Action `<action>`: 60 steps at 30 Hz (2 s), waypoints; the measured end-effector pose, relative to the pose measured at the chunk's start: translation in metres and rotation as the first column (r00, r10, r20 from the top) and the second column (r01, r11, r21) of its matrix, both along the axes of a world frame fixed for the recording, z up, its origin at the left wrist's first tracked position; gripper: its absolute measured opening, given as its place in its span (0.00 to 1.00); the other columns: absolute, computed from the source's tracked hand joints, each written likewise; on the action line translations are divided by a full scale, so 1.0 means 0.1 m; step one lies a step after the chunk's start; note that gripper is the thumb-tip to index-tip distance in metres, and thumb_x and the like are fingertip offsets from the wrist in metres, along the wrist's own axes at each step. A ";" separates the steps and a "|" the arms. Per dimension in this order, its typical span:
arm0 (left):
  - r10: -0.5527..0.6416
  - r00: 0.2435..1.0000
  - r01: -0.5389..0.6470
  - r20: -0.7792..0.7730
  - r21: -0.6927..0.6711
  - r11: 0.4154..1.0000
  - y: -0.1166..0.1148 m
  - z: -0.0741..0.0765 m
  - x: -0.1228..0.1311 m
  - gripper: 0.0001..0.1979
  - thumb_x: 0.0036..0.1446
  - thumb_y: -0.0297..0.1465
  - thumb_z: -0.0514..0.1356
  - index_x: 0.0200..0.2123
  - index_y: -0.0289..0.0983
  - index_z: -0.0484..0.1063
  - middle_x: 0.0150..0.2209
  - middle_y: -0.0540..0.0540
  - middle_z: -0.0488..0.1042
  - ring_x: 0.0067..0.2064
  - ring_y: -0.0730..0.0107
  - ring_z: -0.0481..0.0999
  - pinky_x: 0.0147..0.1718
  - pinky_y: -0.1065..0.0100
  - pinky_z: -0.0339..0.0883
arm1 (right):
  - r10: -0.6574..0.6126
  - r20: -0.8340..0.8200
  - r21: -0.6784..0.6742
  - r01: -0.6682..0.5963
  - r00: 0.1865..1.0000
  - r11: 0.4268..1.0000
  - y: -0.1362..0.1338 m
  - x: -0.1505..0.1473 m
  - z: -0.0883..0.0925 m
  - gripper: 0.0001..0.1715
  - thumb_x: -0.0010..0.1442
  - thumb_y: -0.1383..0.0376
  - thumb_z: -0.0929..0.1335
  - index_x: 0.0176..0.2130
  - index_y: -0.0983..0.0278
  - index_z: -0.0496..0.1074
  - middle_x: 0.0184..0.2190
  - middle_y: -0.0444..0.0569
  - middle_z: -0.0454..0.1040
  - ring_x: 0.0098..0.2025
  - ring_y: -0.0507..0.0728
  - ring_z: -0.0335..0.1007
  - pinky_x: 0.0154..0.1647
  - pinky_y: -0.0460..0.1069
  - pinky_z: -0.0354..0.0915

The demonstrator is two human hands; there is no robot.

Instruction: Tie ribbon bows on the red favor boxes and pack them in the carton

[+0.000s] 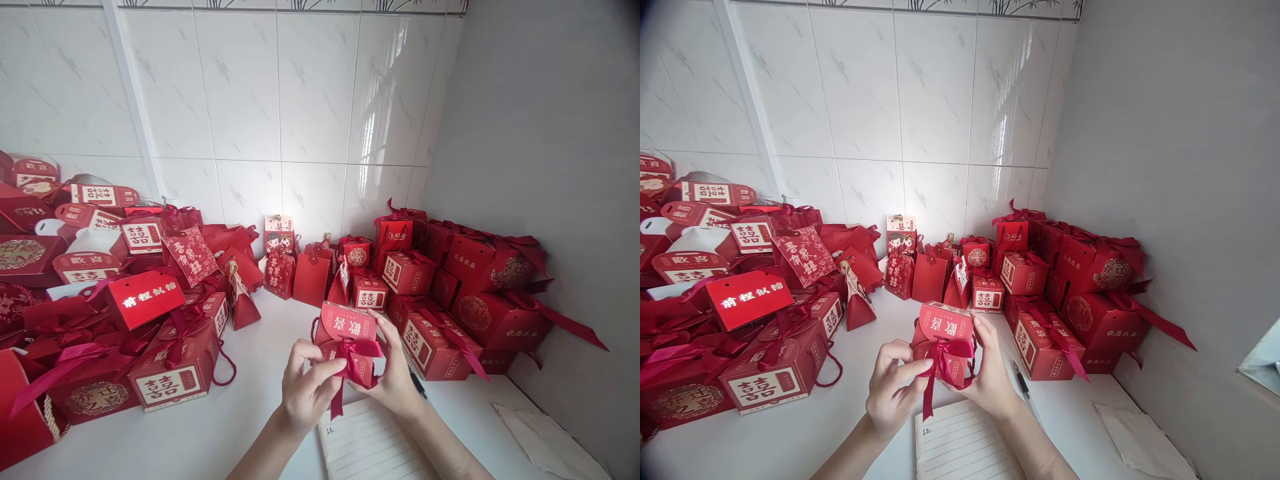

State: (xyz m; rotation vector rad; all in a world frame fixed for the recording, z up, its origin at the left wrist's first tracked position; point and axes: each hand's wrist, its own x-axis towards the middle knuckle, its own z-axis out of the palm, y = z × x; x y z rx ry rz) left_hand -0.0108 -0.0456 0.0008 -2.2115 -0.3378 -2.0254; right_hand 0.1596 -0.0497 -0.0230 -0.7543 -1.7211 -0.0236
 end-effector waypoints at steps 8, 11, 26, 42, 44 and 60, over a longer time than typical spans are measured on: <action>-0.002 0.998 0.002 -0.065 0.008 1.000 0.00 -0.03 -0.01 0.13 0.51 0.16 0.55 0.37 0.36 0.70 0.30 0.50 0.58 0.30 0.75 0.59 0.25 0.72 0.61 | -0.016 0.014 0.041 0.015 1.000 0.999 0.01 0.00 -0.02 0.53 0.48 0.59 0.74 0.62 0.62 0.43 0.58 0.61 0.51 0.59 0.69 0.51 0.53 0.64 0.61; 0.006 0.997 -0.004 -0.071 0.020 1.000 -0.01 -0.03 -0.01 0.13 0.51 0.16 0.55 0.37 0.36 0.70 0.30 0.50 0.58 0.30 0.75 0.59 0.25 0.72 0.60 | 0.001 0.005 0.060 -0.001 1.000 0.998 -0.01 0.00 0.00 0.54 0.48 0.58 0.74 0.62 0.61 0.43 0.58 0.61 0.51 0.59 0.69 0.51 0.53 0.64 0.62; 0.048 0.996 -0.038 -0.081 0.112 0.993 -0.24 0.18 -0.05 0.06 0.58 0.27 0.54 0.32 0.39 0.71 0.27 0.53 0.58 0.26 0.78 0.62 0.27 0.68 0.56 | 0.048 -0.053 0.161 -0.039 0.997 0.986 -0.14 -0.10 0.12 0.51 0.49 0.58 0.73 0.62 0.59 0.44 0.58 0.61 0.53 0.59 0.69 0.53 0.53 0.67 0.60; 0.137 0.980 -0.149 -0.144 -0.078 0.986 -0.45 0.01 -0.15 0.16 0.56 0.28 0.56 0.45 0.52 0.68 0.24 0.54 0.57 0.23 0.78 0.61 0.35 0.64 0.62 | 0.066 -0.101 0.094 -0.056 0.993 0.994 -0.25 -0.10 0.08 0.44 0.54 0.61 0.70 0.62 0.54 0.44 0.59 0.57 0.53 0.59 0.72 0.53 0.53 0.70 0.59; 0.140 0.979 -0.154 -0.146 -0.092 0.984 -0.46 0.01 -0.14 0.17 0.56 0.28 0.56 0.46 0.54 0.68 0.24 0.54 0.57 0.23 0.78 0.61 0.36 0.64 0.62 | 0.040 -0.092 0.092 -0.032 0.995 0.995 -0.25 -0.09 0.08 0.45 0.53 0.60 0.71 0.61 0.54 0.44 0.59 0.56 0.53 0.59 0.73 0.52 0.54 0.68 0.60; 0.132 0.980 -0.147 -0.146 -0.099 0.984 -0.47 0.07 -0.13 0.19 0.54 0.25 0.57 0.46 0.53 0.67 0.24 0.55 0.57 0.23 0.79 0.62 0.34 0.65 0.61 | 0.039 -0.072 0.150 -0.028 0.997 0.988 -0.24 -0.10 0.13 0.43 0.55 0.59 0.69 0.62 0.55 0.45 0.58 0.57 0.55 0.58 0.71 0.55 0.52 0.70 0.58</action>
